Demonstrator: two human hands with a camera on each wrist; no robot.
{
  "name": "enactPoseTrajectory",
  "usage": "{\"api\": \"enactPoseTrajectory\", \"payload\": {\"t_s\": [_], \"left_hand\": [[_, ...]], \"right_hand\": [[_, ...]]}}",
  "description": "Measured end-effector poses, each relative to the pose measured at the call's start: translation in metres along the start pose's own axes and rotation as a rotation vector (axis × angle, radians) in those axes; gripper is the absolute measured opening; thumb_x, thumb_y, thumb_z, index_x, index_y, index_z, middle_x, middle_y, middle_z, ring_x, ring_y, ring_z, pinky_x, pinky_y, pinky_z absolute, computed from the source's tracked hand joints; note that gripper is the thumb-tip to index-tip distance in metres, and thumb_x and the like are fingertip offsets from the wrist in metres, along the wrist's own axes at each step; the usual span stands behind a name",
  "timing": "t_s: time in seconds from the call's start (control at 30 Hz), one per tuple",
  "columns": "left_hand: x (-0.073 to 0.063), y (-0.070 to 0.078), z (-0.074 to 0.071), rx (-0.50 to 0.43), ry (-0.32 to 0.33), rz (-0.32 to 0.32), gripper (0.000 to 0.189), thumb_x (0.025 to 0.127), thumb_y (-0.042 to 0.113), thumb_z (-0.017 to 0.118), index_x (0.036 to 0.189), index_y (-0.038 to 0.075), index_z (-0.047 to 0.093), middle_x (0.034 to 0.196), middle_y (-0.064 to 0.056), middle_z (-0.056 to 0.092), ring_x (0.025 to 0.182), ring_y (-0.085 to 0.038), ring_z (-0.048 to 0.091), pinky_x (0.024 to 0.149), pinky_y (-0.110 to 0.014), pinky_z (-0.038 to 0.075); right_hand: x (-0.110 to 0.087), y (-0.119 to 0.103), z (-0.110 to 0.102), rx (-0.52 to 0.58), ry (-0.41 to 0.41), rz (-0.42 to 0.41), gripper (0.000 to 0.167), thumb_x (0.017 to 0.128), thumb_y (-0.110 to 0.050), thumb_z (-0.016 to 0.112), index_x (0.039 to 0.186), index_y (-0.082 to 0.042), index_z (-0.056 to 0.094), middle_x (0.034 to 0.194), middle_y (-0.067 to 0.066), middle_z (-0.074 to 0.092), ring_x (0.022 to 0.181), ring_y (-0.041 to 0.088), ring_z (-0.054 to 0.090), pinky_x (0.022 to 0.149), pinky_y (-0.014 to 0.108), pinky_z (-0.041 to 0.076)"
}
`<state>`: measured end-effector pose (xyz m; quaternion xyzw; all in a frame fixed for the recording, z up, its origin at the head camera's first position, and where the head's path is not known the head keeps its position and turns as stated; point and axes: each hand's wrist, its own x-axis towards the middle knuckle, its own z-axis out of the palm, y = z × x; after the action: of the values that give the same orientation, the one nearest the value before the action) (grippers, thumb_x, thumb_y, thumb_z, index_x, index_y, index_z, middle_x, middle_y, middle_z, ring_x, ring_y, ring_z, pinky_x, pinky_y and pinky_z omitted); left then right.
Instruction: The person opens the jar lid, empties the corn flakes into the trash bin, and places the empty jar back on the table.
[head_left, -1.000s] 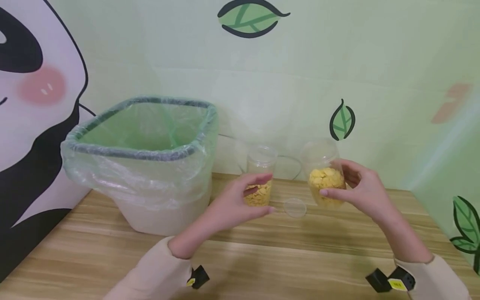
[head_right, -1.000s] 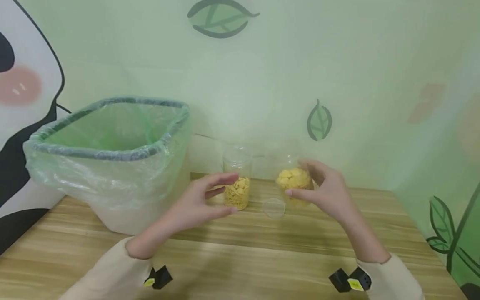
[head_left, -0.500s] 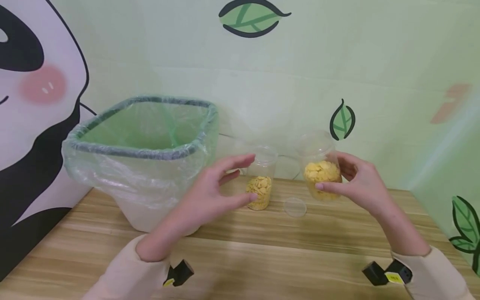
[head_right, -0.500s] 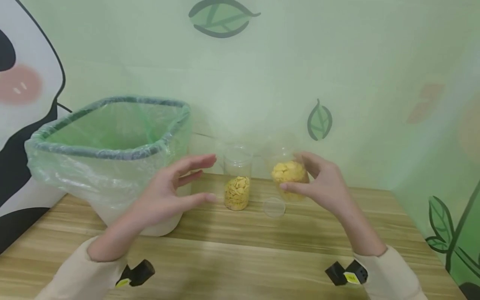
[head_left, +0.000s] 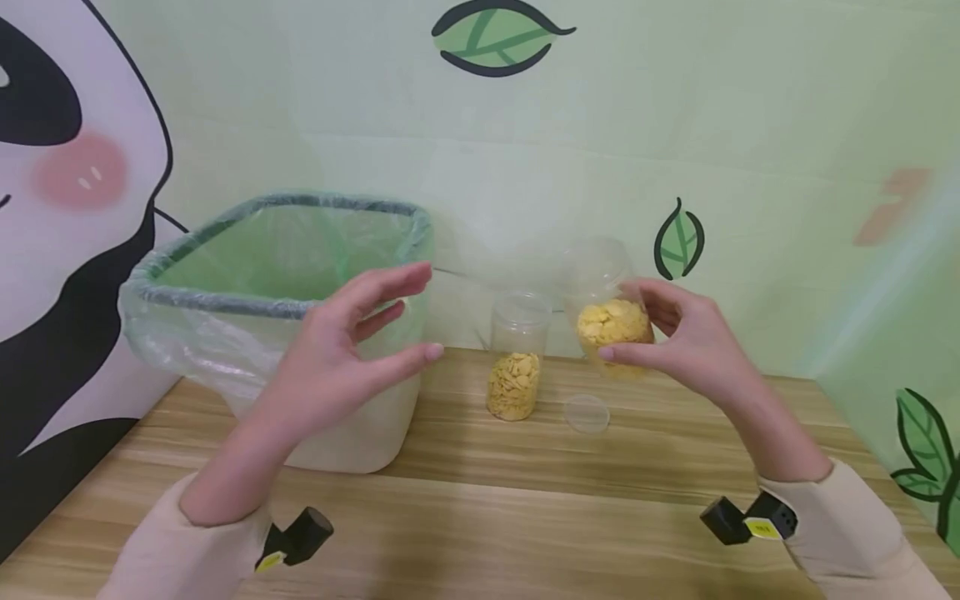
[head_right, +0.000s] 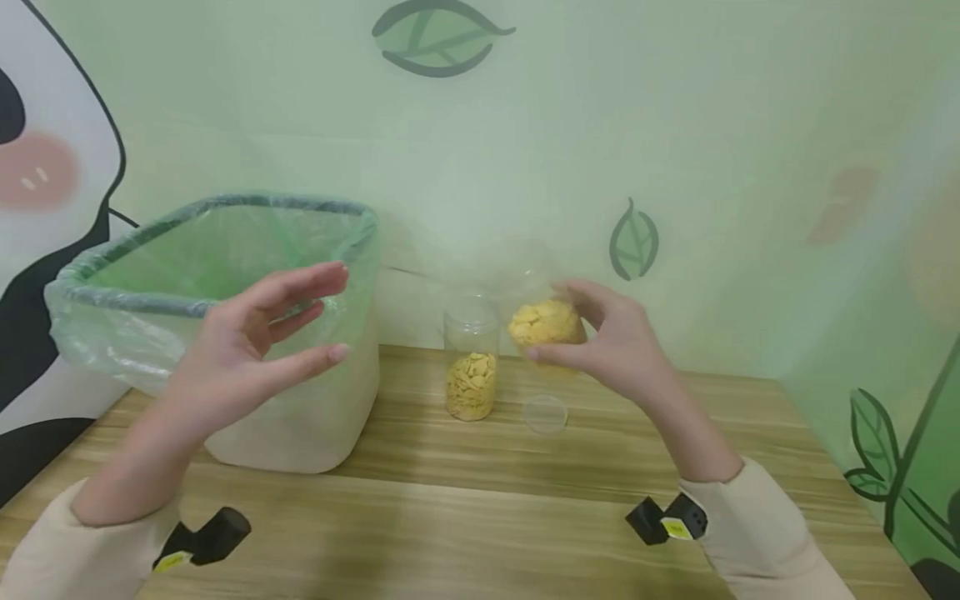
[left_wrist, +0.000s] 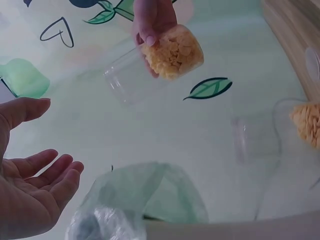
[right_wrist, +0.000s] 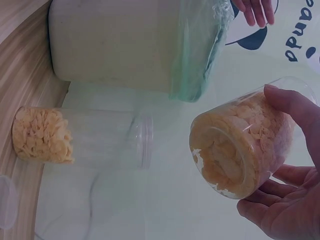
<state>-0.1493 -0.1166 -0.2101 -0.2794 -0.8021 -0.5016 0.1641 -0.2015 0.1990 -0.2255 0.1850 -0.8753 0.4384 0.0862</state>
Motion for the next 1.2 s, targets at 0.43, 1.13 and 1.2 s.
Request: {"api": "enactPoseTrajectory", "payload": {"t_s": [0.43, 1.13, 1.2], "left_hand": [[-0.007, 0.000, -0.041, 0.103, 0.104, -0.002, 0.055, 0.078, 0.003, 0.070, 0.129, 0.006, 0.050, 0.129, -0.006, 0.051, 0.118, -0.013, 0.046, 0.093, -0.016, 0.039], [-0.025, -0.043, -0.118, 0.203, 0.301, -0.233, 0.056, 0.083, 0.010, 0.066, 0.134, 0.015, 0.045, 0.130, 0.005, 0.048, 0.116, -0.002, 0.045, 0.086, -0.007, 0.040], [-0.026, -0.047, -0.124, 0.206, 0.338, -0.237, 0.054, 0.084, 0.010, 0.065, 0.134, 0.015, 0.045, 0.128, 0.006, 0.049, 0.115, -0.001, 0.045, 0.087, -0.007, 0.039]], "right_hand": [[0.017, -0.021, 0.012, 0.046, -0.037, -0.053, 0.074, 0.068, -0.019, 0.081, 0.130, 0.000, 0.046, 0.131, 0.014, 0.049, 0.124, 0.025, 0.042, 0.102, 0.038, 0.034], [0.045, -0.051, 0.040, 0.040, -0.066, -0.113, 0.071, 0.064, -0.016, 0.083, 0.126, -0.004, 0.051, 0.118, 0.006, 0.057, 0.109, 0.018, 0.054, 0.084, 0.033, 0.048], [0.047, -0.054, 0.042, 0.035, -0.070, -0.119, 0.071, 0.064, -0.017, 0.083, 0.126, -0.004, 0.051, 0.118, 0.006, 0.057, 0.109, 0.018, 0.054, 0.084, 0.033, 0.049]]}}
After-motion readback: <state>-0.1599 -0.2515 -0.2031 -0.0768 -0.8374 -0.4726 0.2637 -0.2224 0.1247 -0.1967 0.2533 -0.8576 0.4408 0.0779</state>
